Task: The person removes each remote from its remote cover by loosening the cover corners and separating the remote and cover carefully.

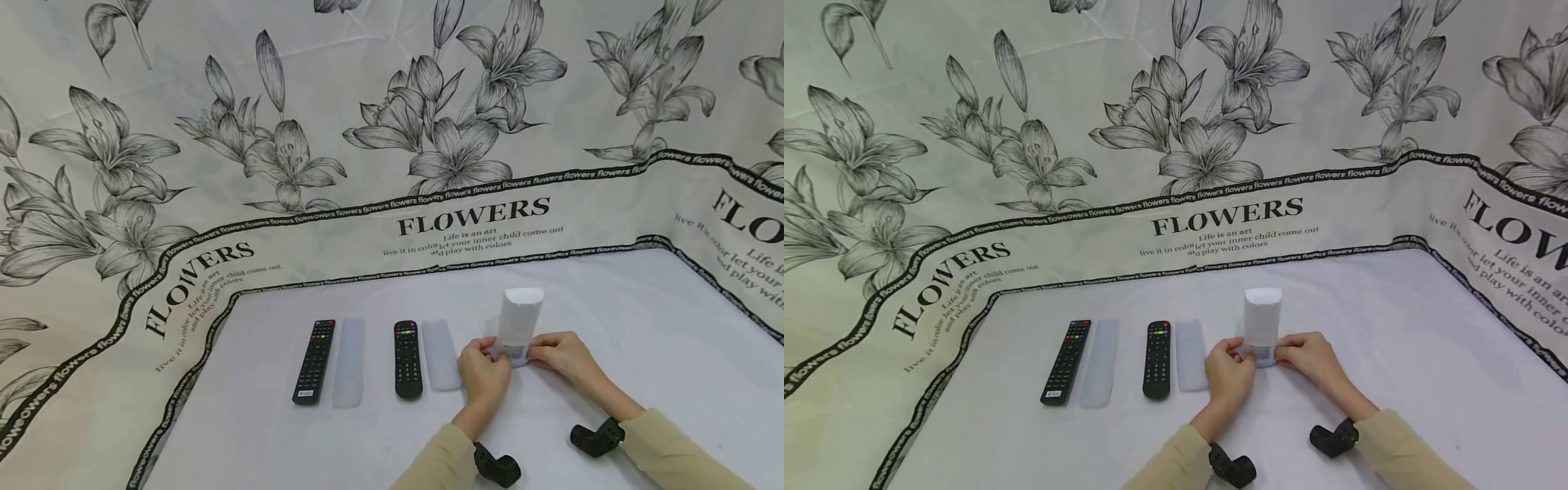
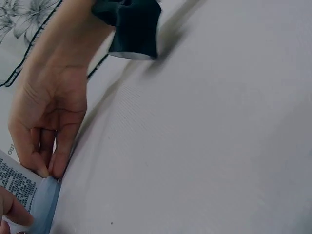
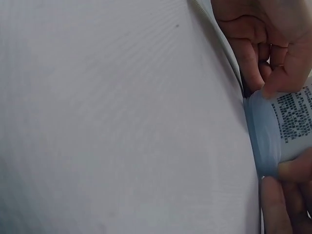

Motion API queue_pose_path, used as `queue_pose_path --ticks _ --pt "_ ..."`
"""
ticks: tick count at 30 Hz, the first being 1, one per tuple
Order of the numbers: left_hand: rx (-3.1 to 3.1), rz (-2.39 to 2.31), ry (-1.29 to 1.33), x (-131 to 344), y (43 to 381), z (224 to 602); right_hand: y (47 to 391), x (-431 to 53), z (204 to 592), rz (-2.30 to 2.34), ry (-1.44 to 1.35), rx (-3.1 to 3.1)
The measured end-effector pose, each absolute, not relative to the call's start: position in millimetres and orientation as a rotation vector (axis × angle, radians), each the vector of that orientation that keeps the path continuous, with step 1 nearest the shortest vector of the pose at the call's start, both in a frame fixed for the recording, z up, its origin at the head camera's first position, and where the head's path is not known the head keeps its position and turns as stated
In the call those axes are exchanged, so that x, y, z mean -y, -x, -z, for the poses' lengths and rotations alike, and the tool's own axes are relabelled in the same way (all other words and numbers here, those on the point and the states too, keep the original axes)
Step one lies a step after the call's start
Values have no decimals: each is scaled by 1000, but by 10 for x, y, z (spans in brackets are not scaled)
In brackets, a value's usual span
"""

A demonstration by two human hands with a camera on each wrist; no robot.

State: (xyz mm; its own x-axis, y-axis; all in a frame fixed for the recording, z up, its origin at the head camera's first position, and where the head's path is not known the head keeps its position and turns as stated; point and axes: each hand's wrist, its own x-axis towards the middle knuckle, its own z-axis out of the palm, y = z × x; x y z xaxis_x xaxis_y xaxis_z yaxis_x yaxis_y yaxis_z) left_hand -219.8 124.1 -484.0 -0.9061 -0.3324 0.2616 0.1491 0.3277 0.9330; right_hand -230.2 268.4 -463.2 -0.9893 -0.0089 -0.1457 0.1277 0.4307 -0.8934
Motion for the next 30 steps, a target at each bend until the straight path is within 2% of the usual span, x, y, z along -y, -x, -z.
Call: queue_pose_path --ticks 12,30 --pt "2212 1564 -139 -1211 2344 4763 2463 -2674 4511 1539 -67 -2572" --pt "2256 1804 -96 -1132 2213 4733 2342 -2782 4597 1497 -108 -2511"
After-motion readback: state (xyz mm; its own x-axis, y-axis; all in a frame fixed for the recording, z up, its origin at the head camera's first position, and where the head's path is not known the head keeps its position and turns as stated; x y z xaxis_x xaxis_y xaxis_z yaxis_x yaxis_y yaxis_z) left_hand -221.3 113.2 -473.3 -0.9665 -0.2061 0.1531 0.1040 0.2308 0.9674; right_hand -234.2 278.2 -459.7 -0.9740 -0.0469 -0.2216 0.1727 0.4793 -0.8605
